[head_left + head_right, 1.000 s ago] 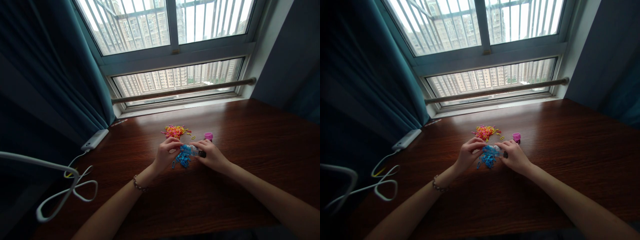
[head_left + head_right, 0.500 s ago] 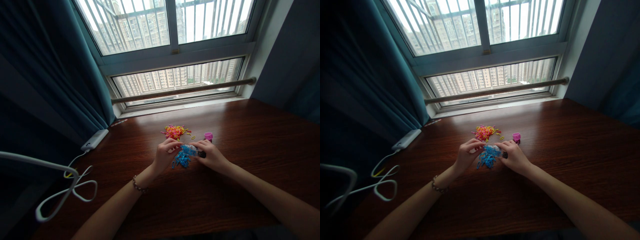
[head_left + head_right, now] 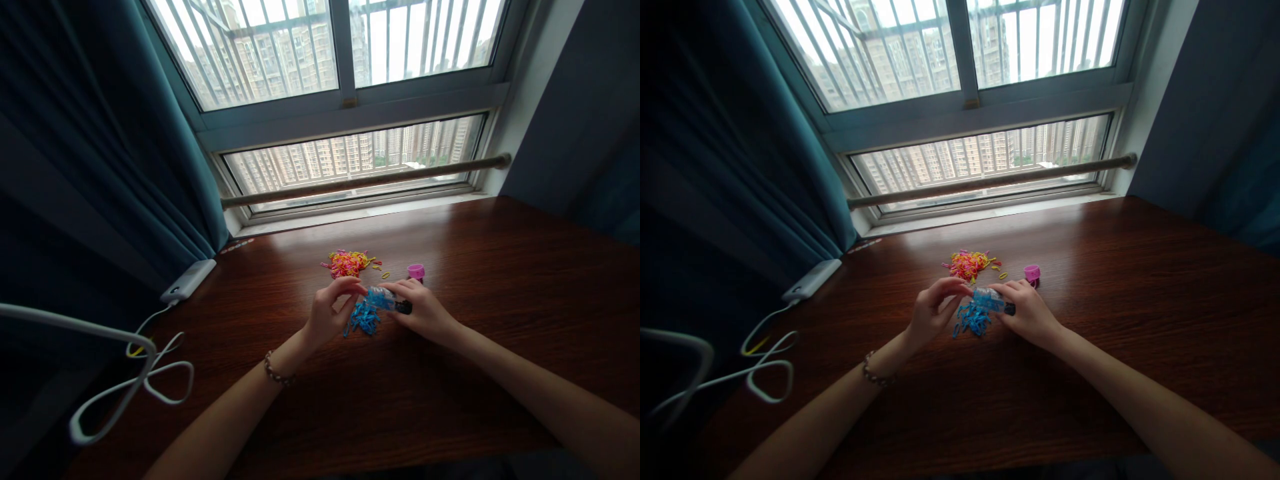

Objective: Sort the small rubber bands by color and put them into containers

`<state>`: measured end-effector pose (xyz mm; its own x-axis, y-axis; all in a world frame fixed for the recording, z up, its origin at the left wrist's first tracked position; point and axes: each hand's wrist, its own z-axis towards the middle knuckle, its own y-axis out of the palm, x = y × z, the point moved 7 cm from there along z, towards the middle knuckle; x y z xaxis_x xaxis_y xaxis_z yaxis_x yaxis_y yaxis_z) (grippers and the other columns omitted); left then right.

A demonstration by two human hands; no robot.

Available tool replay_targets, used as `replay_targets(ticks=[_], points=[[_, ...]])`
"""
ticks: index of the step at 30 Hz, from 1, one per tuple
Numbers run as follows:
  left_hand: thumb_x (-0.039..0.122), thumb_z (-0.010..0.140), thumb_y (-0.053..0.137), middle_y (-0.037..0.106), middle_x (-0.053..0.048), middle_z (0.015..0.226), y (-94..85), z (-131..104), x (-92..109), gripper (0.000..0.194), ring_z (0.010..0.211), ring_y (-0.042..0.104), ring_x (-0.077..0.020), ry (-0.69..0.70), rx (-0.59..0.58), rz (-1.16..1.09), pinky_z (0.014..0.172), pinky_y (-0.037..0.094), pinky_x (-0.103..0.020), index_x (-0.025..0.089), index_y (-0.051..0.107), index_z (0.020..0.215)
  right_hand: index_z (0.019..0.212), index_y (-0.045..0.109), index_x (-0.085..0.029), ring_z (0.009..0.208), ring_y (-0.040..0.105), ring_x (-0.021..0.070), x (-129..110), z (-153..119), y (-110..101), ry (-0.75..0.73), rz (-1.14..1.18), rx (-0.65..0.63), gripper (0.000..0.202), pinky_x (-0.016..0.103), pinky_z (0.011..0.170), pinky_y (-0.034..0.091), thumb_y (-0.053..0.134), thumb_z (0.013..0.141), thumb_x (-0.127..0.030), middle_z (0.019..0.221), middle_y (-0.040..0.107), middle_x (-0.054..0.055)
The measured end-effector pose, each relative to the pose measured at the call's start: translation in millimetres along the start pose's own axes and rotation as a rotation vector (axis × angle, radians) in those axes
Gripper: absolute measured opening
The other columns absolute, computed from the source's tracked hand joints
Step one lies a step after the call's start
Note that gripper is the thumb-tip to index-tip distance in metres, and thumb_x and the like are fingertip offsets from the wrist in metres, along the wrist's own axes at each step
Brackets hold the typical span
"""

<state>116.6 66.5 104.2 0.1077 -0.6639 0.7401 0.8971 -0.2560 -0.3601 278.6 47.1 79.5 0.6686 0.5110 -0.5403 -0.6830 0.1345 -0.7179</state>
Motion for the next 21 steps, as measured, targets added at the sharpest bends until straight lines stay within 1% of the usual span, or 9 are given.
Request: replay_targets(ticks=[3, 5, 7, 9, 11, 13, 15, 17, 21], points=[[0.019, 0.081, 0.052, 0.063, -0.008, 0.092, -5.8, 1, 5, 0.022, 0.088, 0.059, -0.0171, 0.05, 0.017, 0.122, 0.082, 0.046, -0.033, 0.016, 0.052, 0.103, 0.111, 0.057, -0.025, 0.091, 0.053, 0.0211, 1, 0, -1, 0.002, 0.011, 0.021, 0.04, 0.034, 0.079, 0.043, 0.061, 0.071, -0.022, 0.099, 0.062, 0.005], [0.024, 0.076, 0.059, 0.061, -0.008, 0.093, -8.9, 3, 5, 0.025, 0.088, 0.056, -0.0176, 0.069, 0.041, 0.195, 0.078, 0.045, -0.031, 0.016, 0.054, 0.099, 0.112, 0.056, -0.024, 0.09, 0.054, 0.021, 2, 0, -1, 0.006, 0.024, 0.039, 0.041, 0.034, 0.079, 0.043, 0.061, 0.071, -0.023, 0.099, 0.062, 0.005], [0.031, 0.067, 0.069, 0.059, -0.006, 0.088, -9.3, 5, 1, 0.033, 0.082, 0.054, -0.0166, 0.056, 0.051, 0.259, 0.071, 0.044, -0.028, 0.016, 0.054, 0.093, 0.113, 0.055, -0.024, 0.089, 0.054, 0.0208, 4, 0, -2, 0.015, 0.039, 0.061, 0.042, 0.034, 0.079, 0.044, 0.062, 0.071, -0.024, 0.099, 0.062, 0.005], [0.036, 0.063, 0.071, 0.059, -0.004, 0.08, -4.9, 6, -7, 0.034, 0.073, 0.053, -0.014, 0.005, 0.003, 0.295, 0.064, 0.042, -0.025, 0.015, 0.055, 0.085, 0.112, 0.055, -0.023, 0.09, 0.055, 0.0207, 4, 0, -3, 0.021, 0.051, 0.078, 0.042, 0.034, 0.079, 0.044, 0.063, 0.071, -0.025, 0.099, 0.062, 0.005], [0.038, 0.068, 0.067, 0.058, -0.002, 0.072, 1.3, 6, -15, 0.026, 0.064, 0.05, -0.0112, -0.055, -0.073, 0.308, 0.058, 0.041, -0.023, 0.015, 0.056, 0.076, 0.111, 0.056, -0.023, 0.09, 0.055, 0.0205, 4, 0, -4, 0.023, 0.053, 0.088, 0.041, 0.033, 0.08, 0.044, 0.063, 0.071, -0.026, 0.1, 0.062, 0.005], [0.035, 0.075, 0.06, 0.059, -0.001, 0.066, 4.4, 5, -18, 0.021, 0.058, 0.049, -0.0095, -0.097, -0.109, 0.299, 0.055, 0.04, -0.022, 0.015, 0.058, 0.073, 0.112, 0.056, -0.023, 0.09, 0.055, 0.0205, 4, 0, -4, 0.021, 0.051, 0.085, 0.041, 0.033, 0.079, 0.044, 0.063, 0.072, -0.026, 0.099, 0.062, 0.005], [0.033, 0.078, 0.057, 0.061, -0.001, 0.065, 1.8, 5, -18, 0.02, 0.056, 0.049, -0.0091, -0.106, -0.07, 0.29, 0.054, 0.041, -0.021, 0.015, 0.06, 0.073, 0.112, 0.055, -0.023, 0.09, 0.055, 0.0206, 3, 0, -4, 0.018, 0.047, 0.083, 0.041, 0.033, 0.079, 0.044, 0.062, 0.072, -0.026, 0.099, 0.062, 0.005], [0.032, 0.077, 0.058, 0.062, -0.001, 0.065, -1.9, 5, -14, 0.018, 0.056, 0.051, -0.0094, -0.081, -0.016, 0.284, 0.055, 0.042, -0.022, 0.015, 0.061, 0.073, 0.113, 0.055, -0.023, 0.09, 0.055, 0.021, 2, 0, -4, 0.013, 0.035, 0.08, 0.042, 0.034, 0.079, 0.044, 0.062, 0.072, -0.026, 0.099, 0.062, 0.005], [0.028, 0.078, 0.058, 0.062, -0.003, 0.073, -3.5, 5, -4, 0.014, 0.067, 0.056, -0.0119, 0.044, 0.017, 0.266, 0.064, 0.046, -0.024, 0.016, 0.062, 0.073, 0.112, 0.055, -0.024, 0.091, 0.054, 0.0215, 0, 0, -2, -0.013, 0.012, 0.055, 0.041, 0.035, 0.081, 0.044, 0.062, 0.072, -0.024, 0.1, 0.063, 0.005]])
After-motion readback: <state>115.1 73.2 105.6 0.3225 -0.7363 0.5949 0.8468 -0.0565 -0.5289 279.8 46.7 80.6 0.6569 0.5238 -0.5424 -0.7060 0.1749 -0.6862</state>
